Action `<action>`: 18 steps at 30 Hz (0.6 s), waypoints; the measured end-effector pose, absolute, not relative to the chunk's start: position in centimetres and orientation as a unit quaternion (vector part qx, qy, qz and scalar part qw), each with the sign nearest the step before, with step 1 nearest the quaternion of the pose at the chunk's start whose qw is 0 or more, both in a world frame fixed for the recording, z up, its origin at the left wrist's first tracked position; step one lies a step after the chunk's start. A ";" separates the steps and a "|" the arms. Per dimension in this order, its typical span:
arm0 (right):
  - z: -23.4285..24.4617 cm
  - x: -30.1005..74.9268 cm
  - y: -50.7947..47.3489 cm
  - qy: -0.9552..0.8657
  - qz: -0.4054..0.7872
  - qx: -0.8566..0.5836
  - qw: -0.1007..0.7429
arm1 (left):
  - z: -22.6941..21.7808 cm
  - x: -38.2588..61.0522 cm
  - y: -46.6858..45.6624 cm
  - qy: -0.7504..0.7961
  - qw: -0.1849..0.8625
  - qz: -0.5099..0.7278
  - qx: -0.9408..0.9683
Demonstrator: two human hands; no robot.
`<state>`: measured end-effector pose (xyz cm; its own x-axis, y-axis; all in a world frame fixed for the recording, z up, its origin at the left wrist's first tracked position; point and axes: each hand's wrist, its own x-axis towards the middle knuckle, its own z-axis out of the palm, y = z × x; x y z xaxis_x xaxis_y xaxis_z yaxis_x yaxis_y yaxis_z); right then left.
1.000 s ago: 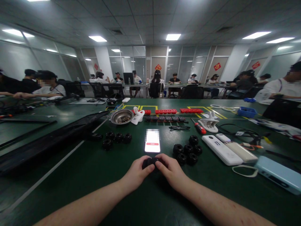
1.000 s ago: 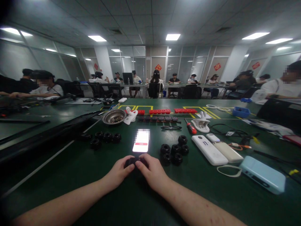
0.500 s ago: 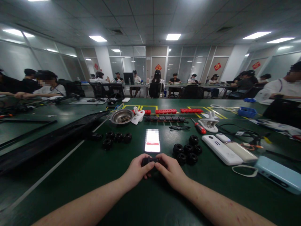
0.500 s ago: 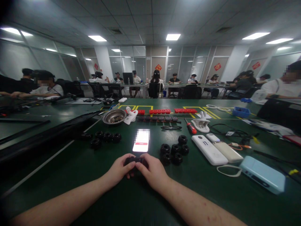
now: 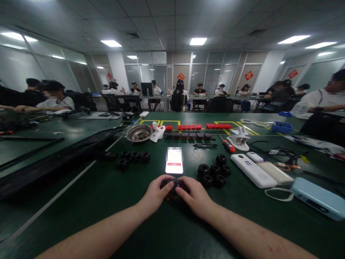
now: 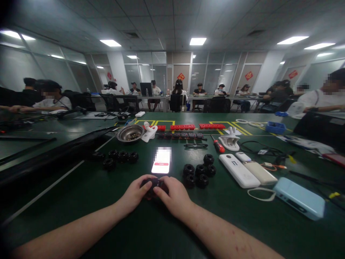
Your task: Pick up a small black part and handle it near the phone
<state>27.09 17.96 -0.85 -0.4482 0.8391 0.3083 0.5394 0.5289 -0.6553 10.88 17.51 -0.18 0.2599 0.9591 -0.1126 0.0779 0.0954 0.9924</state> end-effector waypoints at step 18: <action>-0.5 26.9 17.5 -0.847 0.157 -0.353 0.365 | -1.3 10.6 17.9 0.430 0.557 0.394 0.592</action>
